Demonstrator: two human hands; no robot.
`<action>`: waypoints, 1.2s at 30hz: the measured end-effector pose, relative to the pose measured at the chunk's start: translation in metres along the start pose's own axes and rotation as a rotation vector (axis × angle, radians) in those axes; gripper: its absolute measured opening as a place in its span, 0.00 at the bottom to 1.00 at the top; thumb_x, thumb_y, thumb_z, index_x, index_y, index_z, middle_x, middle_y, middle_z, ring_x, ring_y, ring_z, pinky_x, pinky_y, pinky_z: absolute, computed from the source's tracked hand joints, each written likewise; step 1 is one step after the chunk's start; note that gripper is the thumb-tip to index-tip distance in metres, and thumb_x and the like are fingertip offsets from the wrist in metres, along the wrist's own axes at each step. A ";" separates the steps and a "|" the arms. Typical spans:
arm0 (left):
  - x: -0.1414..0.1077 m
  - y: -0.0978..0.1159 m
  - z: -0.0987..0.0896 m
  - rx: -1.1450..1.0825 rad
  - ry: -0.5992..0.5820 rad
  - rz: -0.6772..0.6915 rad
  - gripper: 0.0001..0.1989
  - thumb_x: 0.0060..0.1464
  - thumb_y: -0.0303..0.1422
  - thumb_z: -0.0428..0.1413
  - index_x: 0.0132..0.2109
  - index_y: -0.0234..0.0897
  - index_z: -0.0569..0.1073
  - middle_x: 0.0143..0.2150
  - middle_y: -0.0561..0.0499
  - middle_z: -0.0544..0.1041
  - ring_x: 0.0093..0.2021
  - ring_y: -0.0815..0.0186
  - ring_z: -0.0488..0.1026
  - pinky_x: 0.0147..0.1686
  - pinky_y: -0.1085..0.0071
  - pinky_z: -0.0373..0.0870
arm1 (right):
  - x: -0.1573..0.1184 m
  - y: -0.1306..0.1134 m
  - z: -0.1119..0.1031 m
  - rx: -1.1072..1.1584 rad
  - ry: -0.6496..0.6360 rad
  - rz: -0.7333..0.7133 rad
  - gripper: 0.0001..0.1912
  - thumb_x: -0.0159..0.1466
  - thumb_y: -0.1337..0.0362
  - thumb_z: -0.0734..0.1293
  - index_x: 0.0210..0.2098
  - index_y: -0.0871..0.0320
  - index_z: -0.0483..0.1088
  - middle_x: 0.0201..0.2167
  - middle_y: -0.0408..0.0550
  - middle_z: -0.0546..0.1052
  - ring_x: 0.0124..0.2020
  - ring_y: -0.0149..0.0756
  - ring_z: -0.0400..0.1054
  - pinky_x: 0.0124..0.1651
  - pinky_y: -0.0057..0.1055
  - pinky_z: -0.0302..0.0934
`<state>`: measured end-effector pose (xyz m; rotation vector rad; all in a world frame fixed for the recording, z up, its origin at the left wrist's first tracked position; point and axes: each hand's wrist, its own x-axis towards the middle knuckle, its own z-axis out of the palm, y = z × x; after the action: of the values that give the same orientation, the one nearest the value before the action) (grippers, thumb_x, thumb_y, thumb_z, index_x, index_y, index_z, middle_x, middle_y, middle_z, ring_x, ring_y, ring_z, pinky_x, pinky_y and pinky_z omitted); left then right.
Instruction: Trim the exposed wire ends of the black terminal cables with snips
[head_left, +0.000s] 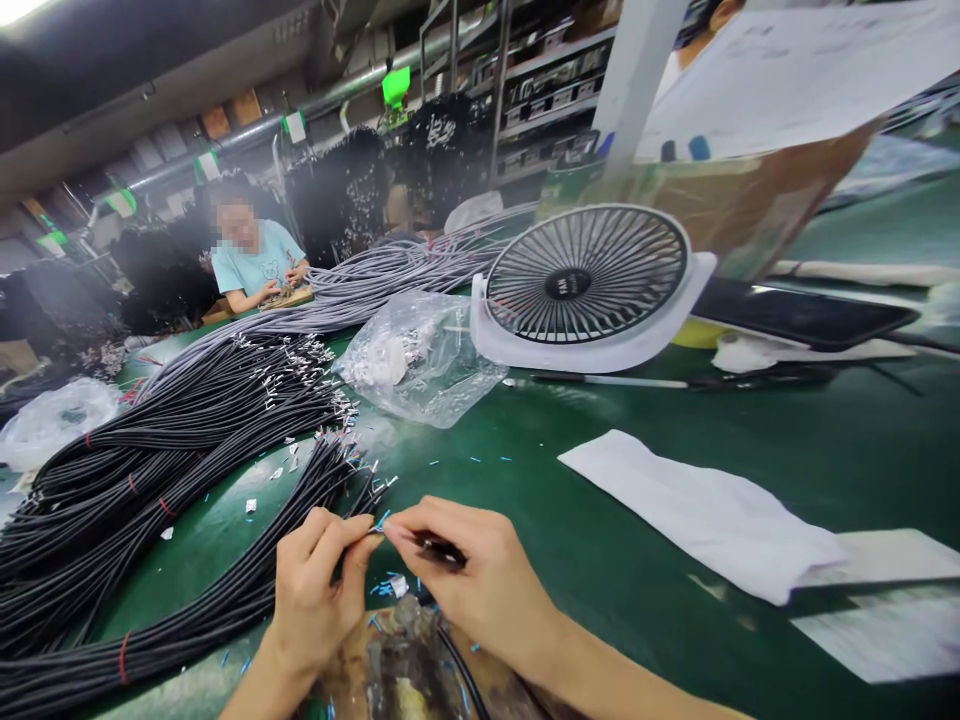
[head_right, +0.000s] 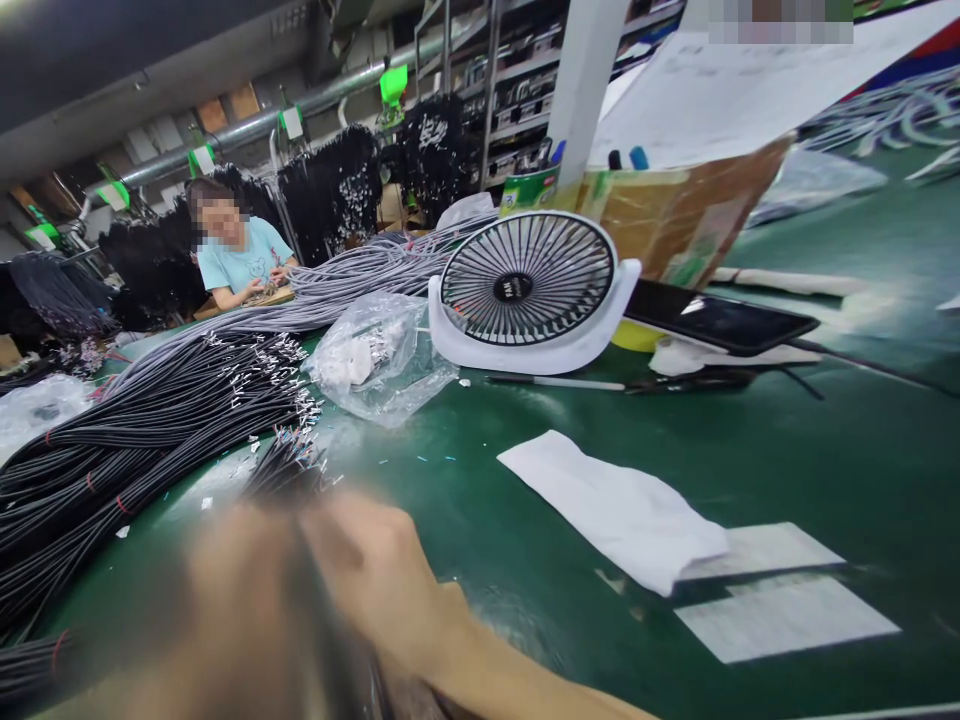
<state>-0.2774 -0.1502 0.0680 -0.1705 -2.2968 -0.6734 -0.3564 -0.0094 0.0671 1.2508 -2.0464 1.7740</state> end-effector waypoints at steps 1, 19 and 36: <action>0.000 0.001 0.001 0.020 0.012 0.000 0.08 0.55 0.25 0.52 0.39 0.37 0.75 0.29 0.51 0.74 0.27 0.71 0.70 0.28 0.75 0.68 | -0.003 0.000 0.001 -0.059 0.016 -0.081 0.14 0.64 0.68 0.58 0.26 0.63 0.71 0.19 0.44 0.68 0.20 0.26 0.59 0.24 0.24 0.53; -0.001 0.005 -0.005 0.070 0.156 0.042 0.08 0.55 0.25 0.53 0.40 0.37 0.74 0.24 0.53 0.71 0.23 0.72 0.66 0.23 0.77 0.66 | 0.004 -0.002 -0.003 0.190 -0.204 0.163 0.15 0.66 0.58 0.57 0.30 0.59 0.69 0.28 0.46 0.72 0.34 0.33 0.67 0.38 0.27 0.63; 0.002 0.003 -0.005 0.013 0.108 -0.034 0.09 0.56 0.27 0.51 0.41 0.38 0.76 0.24 0.52 0.72 0.22 0.71 0.67 0.22 0.74 0.66 | 0.008 -0.002 -0.004 0.298 -0.220 0.292 0.22 0.64 0.51 0.58 0.28 0.61 0.73 0.26 0.48 0.75 0.31 0.34 0.69 0.33 0.26 0.66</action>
<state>-0.2752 -0.1506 0.0735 -0.0868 -2.2044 -0.6694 -0.3619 -0.0094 0.0743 1.3322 -2.2431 2.2307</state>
